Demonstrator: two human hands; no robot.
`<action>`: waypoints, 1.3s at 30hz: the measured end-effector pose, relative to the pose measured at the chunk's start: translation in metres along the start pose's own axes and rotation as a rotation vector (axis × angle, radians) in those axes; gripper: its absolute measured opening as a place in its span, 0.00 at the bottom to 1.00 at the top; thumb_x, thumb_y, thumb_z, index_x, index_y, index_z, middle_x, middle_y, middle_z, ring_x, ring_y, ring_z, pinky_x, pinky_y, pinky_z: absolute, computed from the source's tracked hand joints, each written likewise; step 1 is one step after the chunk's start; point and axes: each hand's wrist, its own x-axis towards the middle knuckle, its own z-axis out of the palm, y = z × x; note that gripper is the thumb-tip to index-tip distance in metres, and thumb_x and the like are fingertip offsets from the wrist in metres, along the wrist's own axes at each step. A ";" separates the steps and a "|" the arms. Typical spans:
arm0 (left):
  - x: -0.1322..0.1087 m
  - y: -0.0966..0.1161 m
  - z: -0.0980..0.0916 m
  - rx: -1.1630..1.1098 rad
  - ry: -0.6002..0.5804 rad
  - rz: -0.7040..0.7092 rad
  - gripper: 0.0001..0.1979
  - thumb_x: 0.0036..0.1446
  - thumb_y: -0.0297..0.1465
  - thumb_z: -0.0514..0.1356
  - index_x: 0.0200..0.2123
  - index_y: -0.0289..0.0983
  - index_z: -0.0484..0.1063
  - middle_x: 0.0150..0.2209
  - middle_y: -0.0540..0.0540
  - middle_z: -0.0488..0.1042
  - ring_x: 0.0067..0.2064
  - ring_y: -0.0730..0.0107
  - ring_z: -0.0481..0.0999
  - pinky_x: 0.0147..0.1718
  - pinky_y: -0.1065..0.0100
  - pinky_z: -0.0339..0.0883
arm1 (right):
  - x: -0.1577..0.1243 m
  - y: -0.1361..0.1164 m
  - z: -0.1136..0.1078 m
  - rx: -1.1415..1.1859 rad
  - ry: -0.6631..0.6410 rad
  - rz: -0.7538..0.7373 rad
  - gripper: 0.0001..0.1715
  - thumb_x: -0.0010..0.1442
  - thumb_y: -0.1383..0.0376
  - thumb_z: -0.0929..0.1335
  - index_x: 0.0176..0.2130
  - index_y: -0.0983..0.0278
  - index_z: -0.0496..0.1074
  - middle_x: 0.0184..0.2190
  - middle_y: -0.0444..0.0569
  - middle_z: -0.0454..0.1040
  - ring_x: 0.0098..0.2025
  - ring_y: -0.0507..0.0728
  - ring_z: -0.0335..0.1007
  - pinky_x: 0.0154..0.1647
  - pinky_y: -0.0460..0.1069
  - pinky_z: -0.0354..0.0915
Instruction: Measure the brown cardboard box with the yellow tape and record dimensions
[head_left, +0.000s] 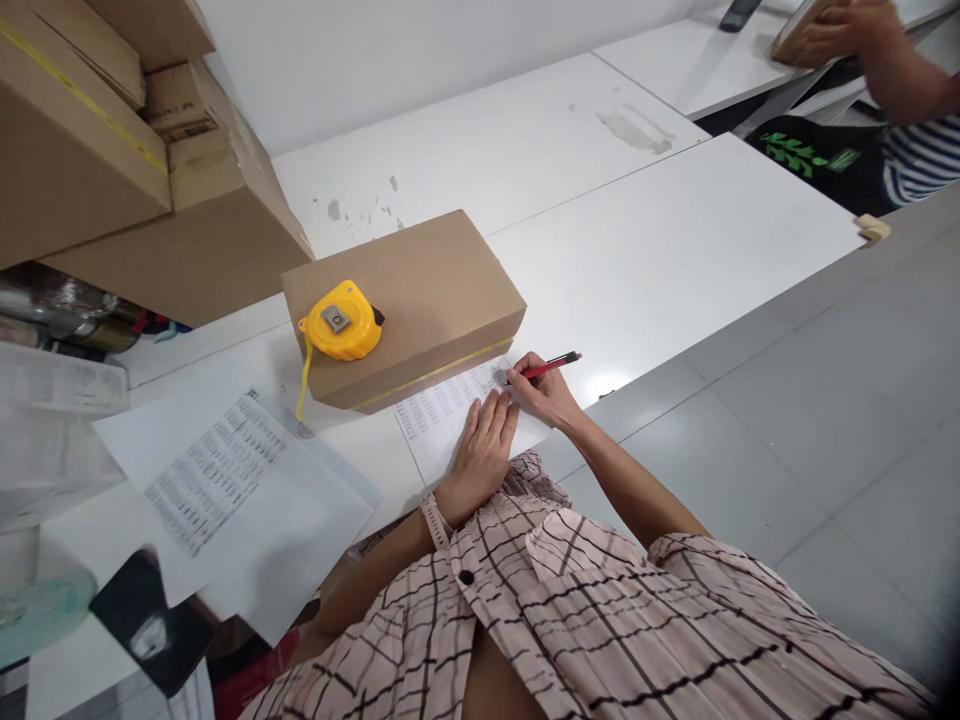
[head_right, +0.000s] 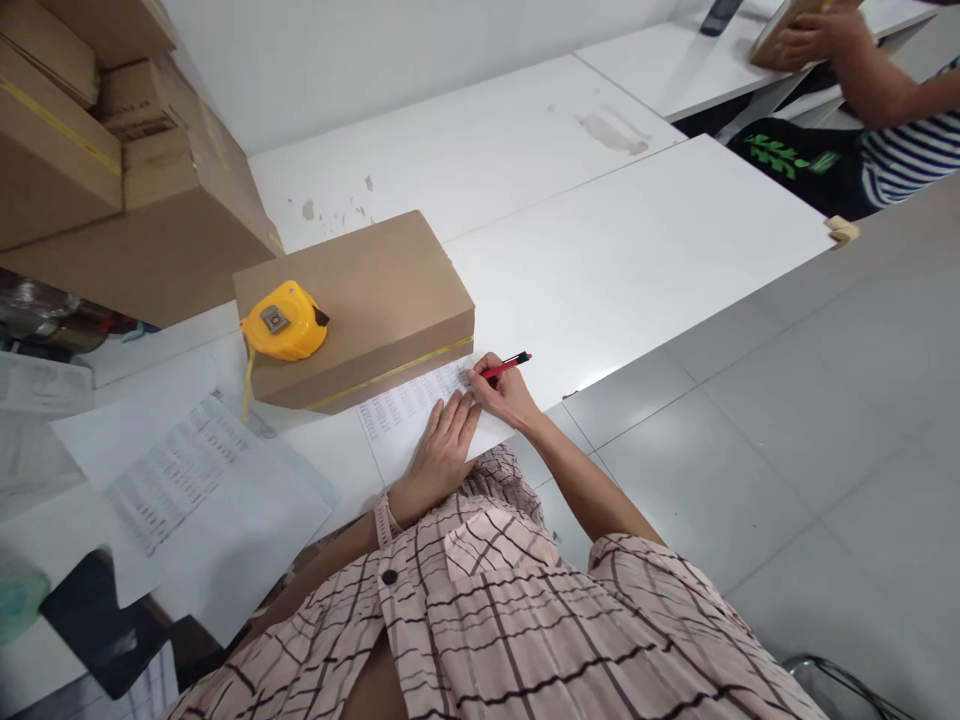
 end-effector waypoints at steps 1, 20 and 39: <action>0.000 0.000 0.000 -0.001 -0.001 0.002 0.33 0.67 0.29 0.55 0.71 0.21 0.55 0.74 0.25 0.53 0.76 0.39 0.50 0.72 0.40 0.48 | 0.000 -0.001 -0.001 0.004 -0.015 -0.006 0.23 0.60 0.45 0.74 0.34 0.60 0.70 0.27 0.43 0.68 0.28 0.52 0.60 0.27 0.49 0.57; 0.002 0.002 -0.003 -0.044 -0.009 -0.026 0.36 0.67 0.40 0.56 0.70 0.22 0.55 0.74 0.23 0.53 0.76 0.39 0.50 0.72 0.39 0.47 | 0.007 0.007 0.002 -0.100 -0.018 -0.072 0.22 0.61 0.50 0.72 0.28 0.59 0.63 0.22 0.40 0.63 0.25 0.50 0.54 0.27 0.50 0.52; 0.002 0.003 -0.004 -0.052 -0.043 -0.040 0.37 0.65 0.39 0.58 0.71 0.23 0.54 0.75 0.25 0.51 0.77 0.41 0.48 0.72 0.40 0.45 | 0.007 0.004 0.002 -0.121 -0.010 -0.060 0.24 0.61 0.48 0.72 0.27 0.59 0.62 0.21 0.40 0.62 0.24 0.50 0.54 0.27 0.50 0.52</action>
